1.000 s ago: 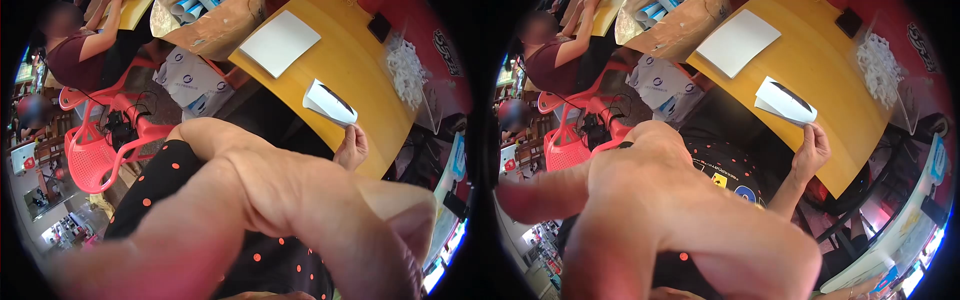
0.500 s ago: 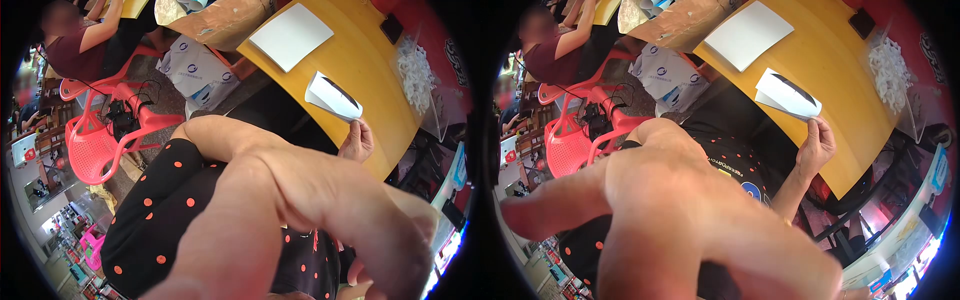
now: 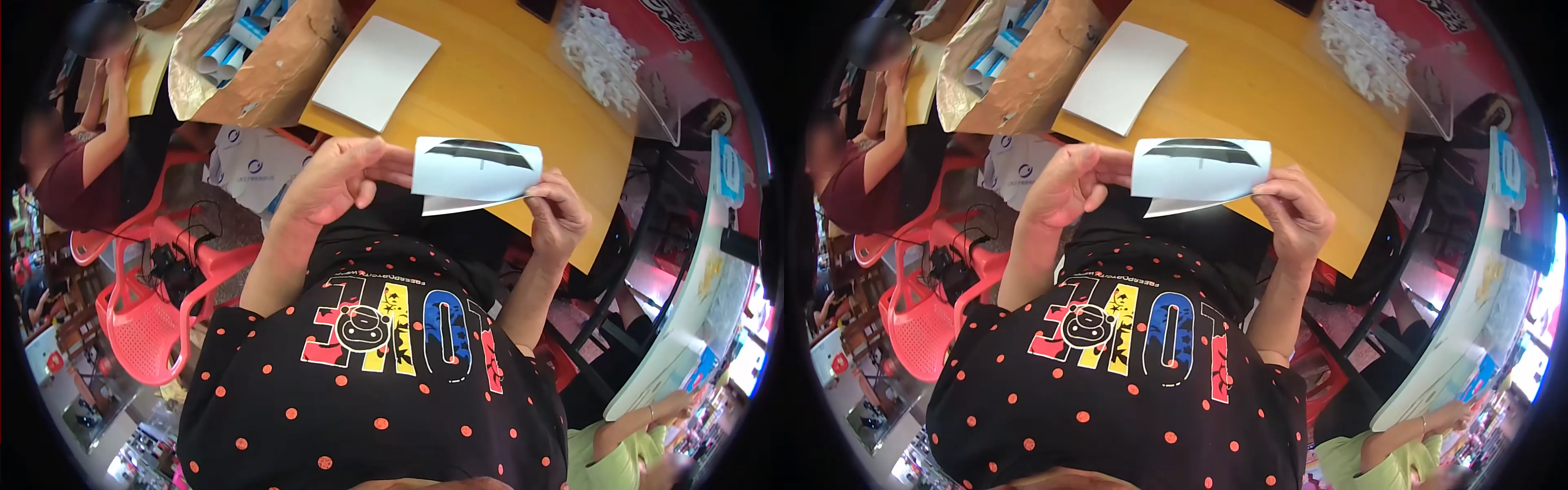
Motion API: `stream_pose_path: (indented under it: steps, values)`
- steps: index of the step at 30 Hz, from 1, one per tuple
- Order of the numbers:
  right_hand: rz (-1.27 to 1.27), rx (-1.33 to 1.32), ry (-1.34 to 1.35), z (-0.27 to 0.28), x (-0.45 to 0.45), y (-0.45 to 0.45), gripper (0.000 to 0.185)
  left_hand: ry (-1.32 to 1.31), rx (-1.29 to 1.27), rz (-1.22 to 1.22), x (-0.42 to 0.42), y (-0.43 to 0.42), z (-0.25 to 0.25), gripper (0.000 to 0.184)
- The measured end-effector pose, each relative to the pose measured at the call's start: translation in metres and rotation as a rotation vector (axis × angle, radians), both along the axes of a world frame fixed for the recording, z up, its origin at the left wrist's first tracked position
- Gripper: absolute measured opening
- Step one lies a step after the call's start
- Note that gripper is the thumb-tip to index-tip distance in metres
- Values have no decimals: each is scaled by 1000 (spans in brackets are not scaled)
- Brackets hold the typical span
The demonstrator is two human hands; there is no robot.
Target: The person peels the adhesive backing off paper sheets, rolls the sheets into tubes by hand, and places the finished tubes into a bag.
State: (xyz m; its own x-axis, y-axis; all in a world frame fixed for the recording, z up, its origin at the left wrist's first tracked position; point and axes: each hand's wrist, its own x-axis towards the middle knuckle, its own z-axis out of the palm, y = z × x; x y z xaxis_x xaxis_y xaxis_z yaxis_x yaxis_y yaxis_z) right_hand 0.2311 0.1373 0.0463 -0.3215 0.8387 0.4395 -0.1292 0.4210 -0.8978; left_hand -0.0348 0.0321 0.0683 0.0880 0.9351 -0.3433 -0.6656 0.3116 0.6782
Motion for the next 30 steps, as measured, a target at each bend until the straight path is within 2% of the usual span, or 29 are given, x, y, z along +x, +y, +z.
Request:
stream_pose_path:
  steps: [3, 7, 9, 12, 16, 18, 19, 20, 26, 28, 29, 30]
  values:
    - [107, 49, -57, 5, -5, 0, 12, 18, -70, -123, 5, 2, -5, 33]
    - [134, 49, -103, 3, -5, -2, 10, -113, -90, -140, 10, 7, -12, 31]
    - [54, -180, -80, 0, -7, -8, 9, 20, -55, -63, 16, 9, -17, 26]
    - [0, -317, -11, -8, -16, -16, 8, 253, 71, 90, 33, 7, -29, 23]
    - [-106, -292, -107, -14, -23, -19, 6, 526, 132, 167, 45, 6, -35, 25]
    - [-133, -373, -19, -15, -23, -21, 6, 492, 169, 134, 46, 7, -39, 26]
    - [-106, -465, 84, -18, -30, -22, 6, 370, 150, 152, 46, 4, -43, 27]
    - [-110, -444, 94, -19, -34, -22, 7, 247, 136, 173, 44, 3, -44, 28]
    - [-149, -486, 11, -30, -39, -21, 9, 40, 78, 187, 36, 2, -47, 30]
    - [-154, -486, -12, -31, -41, -20, 9, -142, 93, 222, 36, 4, -46, 27]
    - [-157, -485, -21, -30, -42, -19, 9, -143, 91, 221, 38, 4, -46, 27]
    - [-160, -483, -31, -30, -42, -19, 10, 25, 108, 224, 42, 3, -46, 26]
